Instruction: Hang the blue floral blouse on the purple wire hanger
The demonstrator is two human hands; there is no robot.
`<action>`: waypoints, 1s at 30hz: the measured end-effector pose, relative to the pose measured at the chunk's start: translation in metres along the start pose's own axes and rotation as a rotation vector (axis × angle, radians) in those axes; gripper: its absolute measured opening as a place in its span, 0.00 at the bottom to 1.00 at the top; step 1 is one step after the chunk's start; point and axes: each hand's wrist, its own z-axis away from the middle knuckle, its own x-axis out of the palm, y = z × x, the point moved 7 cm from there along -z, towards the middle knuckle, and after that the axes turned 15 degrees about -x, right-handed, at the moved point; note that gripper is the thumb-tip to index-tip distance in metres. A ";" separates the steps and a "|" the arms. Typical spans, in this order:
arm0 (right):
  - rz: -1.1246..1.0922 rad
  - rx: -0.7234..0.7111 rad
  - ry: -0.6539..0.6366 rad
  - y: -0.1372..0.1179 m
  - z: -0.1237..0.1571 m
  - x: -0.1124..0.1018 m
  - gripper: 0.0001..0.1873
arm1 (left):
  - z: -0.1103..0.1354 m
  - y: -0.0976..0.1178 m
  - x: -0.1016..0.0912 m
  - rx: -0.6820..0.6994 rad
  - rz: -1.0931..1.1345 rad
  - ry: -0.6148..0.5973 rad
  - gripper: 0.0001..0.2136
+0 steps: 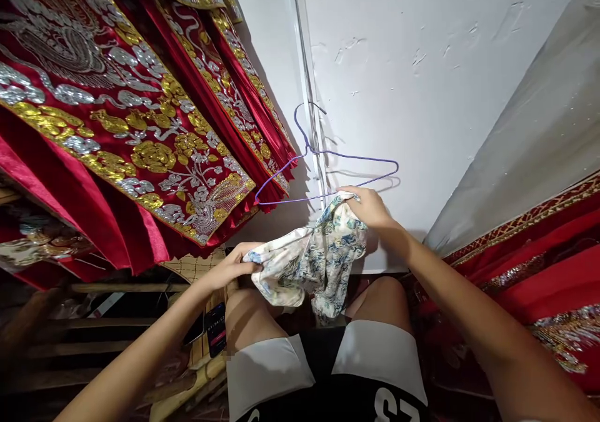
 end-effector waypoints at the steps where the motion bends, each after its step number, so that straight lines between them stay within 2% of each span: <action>1: 0.014 -0.003 0.024 0.000 0.001 -0.005 0.20 | 0.000 0.003 -0.006 0.006 -0.138 0.063 0.06; 4: 0.011 0.011 0.060 -0.006 0.005 -0.019 0.14 | -0.002 0.009 -0.022 -0.009 -0.559 0.253 0.05; 7: -0.016 0.031 0.053 -0.016 0.009 -0.028 0.13 | -0.004 0.012 -0.036 -0.036 -0.675 0.400 0.08; 11: -0.088 0.061 0.038 -0.023 0.018 -0.033 0.12 | -0.006 0.021 -0.048 0.024 -0.440 0.559 0.10; 15: -0.209 0.077 0.023 -0.029 0.025 -0.026 0.11 | -0.023 0.042 -0.065 0.162 -0.005 0.658 0.11; 18: -0.267 0.100 -0.026 -0.038 0.029 -0.019 0.15 | -0.047 0.057 -0.080 0.193 0.302 0.565 0.10; 21: -0.199 0.105 -0.055 -0.045 0.032 -0.024 0.22 | -0.069 0.063 -0.089 0.090 0.465 0.394 0.09; 24: -0.021 0.041 0.092 -0.043 0.029 -0.054 0.36 | -0.077 0.057 -0.094 0.018 0.621 0.322 0.11; 27: 0.045 0.031 0.271 -0.024 0.022 -0.086 0.48 | -0.079 0.048 -0.091 -0.041 0.745 0.308 0.14; 30: 0.017 0.124 0.266 0.006 0.011 -0.100 0.46 | -0.081 0.052 -0.080 -0.015 0.789 0.205 0.10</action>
